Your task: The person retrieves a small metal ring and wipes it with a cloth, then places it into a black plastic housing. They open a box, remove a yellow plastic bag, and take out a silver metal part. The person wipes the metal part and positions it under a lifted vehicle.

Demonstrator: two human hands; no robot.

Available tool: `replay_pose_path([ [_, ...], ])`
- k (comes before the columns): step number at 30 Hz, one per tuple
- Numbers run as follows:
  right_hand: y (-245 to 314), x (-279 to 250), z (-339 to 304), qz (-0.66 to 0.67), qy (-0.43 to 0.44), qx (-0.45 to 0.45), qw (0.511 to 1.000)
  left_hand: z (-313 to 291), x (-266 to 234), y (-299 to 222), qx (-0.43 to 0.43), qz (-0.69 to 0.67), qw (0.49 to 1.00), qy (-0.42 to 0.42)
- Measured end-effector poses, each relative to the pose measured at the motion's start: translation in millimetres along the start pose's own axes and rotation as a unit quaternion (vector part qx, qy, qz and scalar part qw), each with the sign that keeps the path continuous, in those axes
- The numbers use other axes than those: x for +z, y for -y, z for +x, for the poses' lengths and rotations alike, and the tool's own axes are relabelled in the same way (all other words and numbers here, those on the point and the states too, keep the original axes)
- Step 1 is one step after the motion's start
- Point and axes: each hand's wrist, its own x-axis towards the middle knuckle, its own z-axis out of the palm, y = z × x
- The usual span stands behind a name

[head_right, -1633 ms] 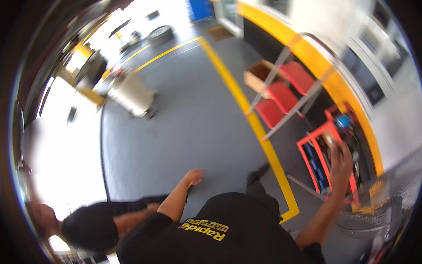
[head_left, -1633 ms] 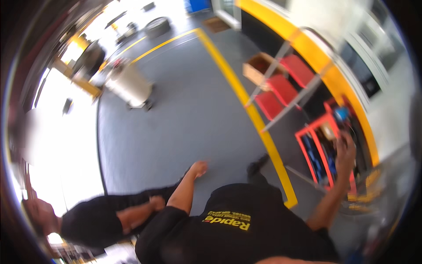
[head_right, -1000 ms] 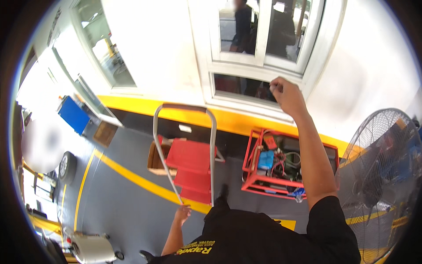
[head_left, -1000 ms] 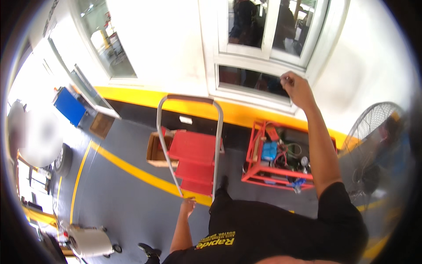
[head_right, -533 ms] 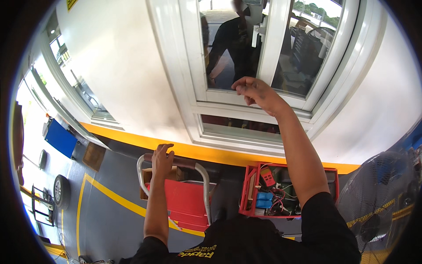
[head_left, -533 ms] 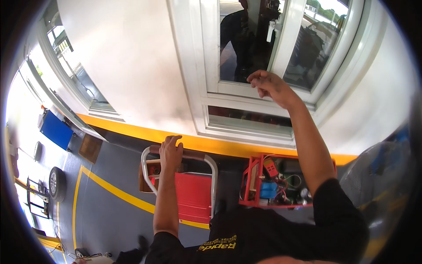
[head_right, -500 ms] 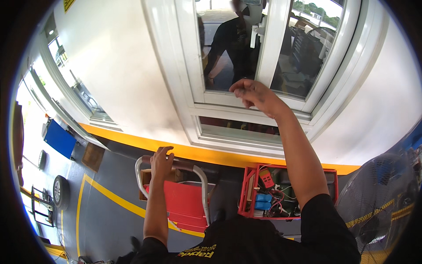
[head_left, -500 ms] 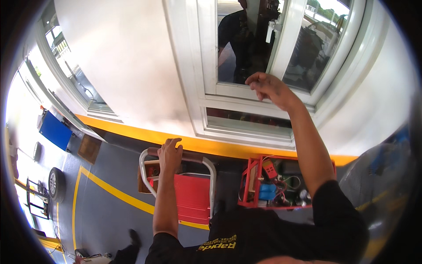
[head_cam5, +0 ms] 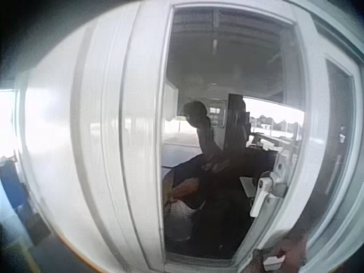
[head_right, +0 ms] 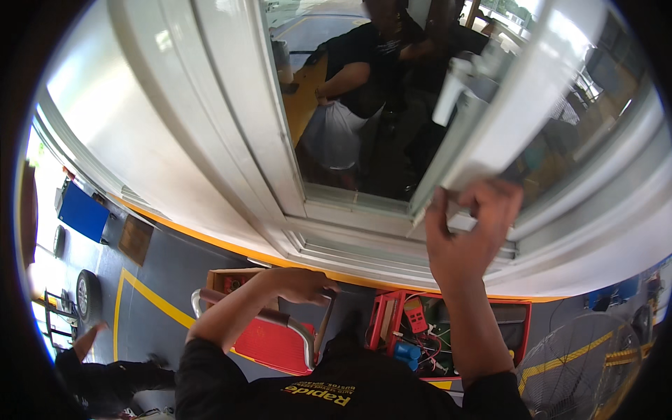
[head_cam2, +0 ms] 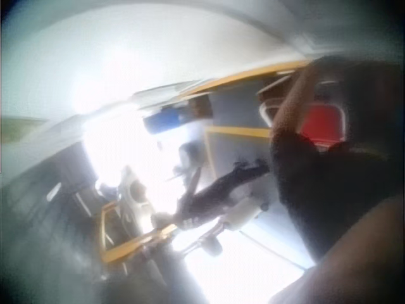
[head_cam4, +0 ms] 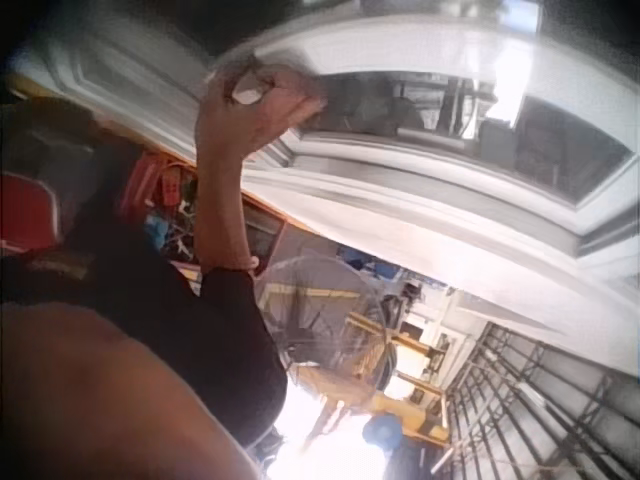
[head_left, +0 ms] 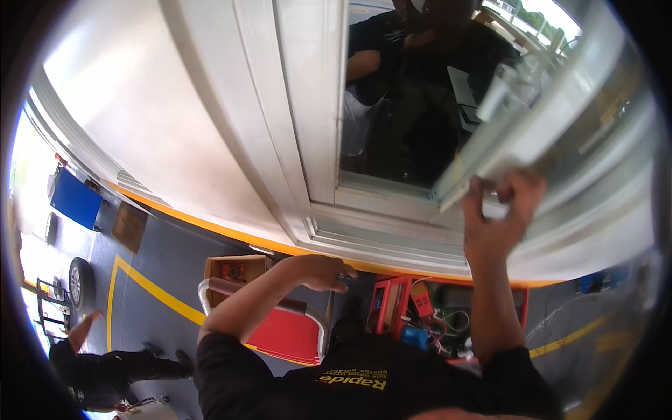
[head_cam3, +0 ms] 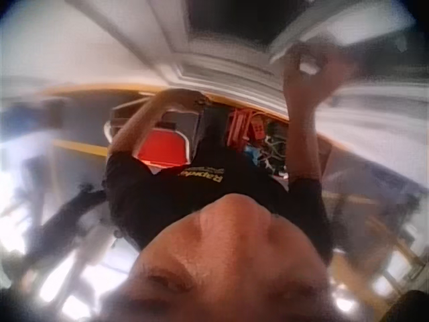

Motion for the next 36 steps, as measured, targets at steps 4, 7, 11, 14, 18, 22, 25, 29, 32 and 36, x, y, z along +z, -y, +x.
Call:
replay_pose_path([
  [4, -9, -8, -3, -0.036, 0.025, 0.006, 0.999, 34, -9, 2, -0.009, 0.048, 0.985, 0.165],
  [7, -22, -24, -10, -0.023, 0.025, 0.08, 0.996, 71, 25, 38, 0.011, 0.024, 0.984, 0.176],
  [11, -54, -53, -15, -0.052, 0.025, 0.121, 0.991, 77, 28, 44, 0.003, 0.018, 0.986, 0.165],
  [14, -78, -72, -24, -0.071, 0.004, 0.162, 0.984, 75, 21, 52, 0.003, 0.003, 0.992, 0.126],
  [18, -115, -92, -38, -0.121, -0.013, 0.187, 0.975, 78, 26, 57, -0.034, 0.032, 0.991, 0.127],
  [22, -147, -123, -46, -0.132, -0.002, 0.16, 0.978, 84, 32, 66, -0.001, 0.022, 0.994, 0.11],
  [25, -154, -123, -47, -0.136, -0.011, 0.157, 0.978, 79, 26, 71, -0.013, 0.015, 0.993, 0.114],
  [29, -148, -118, -42, -0.126, -0.025, 0.154, 0.98, 80, 19, 65, -0.044, 0.01, 0.991, 0.123],
  [32, -147, -123, -43, -0.157, -0.015, 0.146, 0.977, 79, 18, 61, -0.051, 0.008, 0.991, 0.122],
  [36, -144, -124, -42, -0.191, -0.02, 0.155, 0.969, 83, 19, 60, -0.048, 0.011, 0.992, 0.117],
])
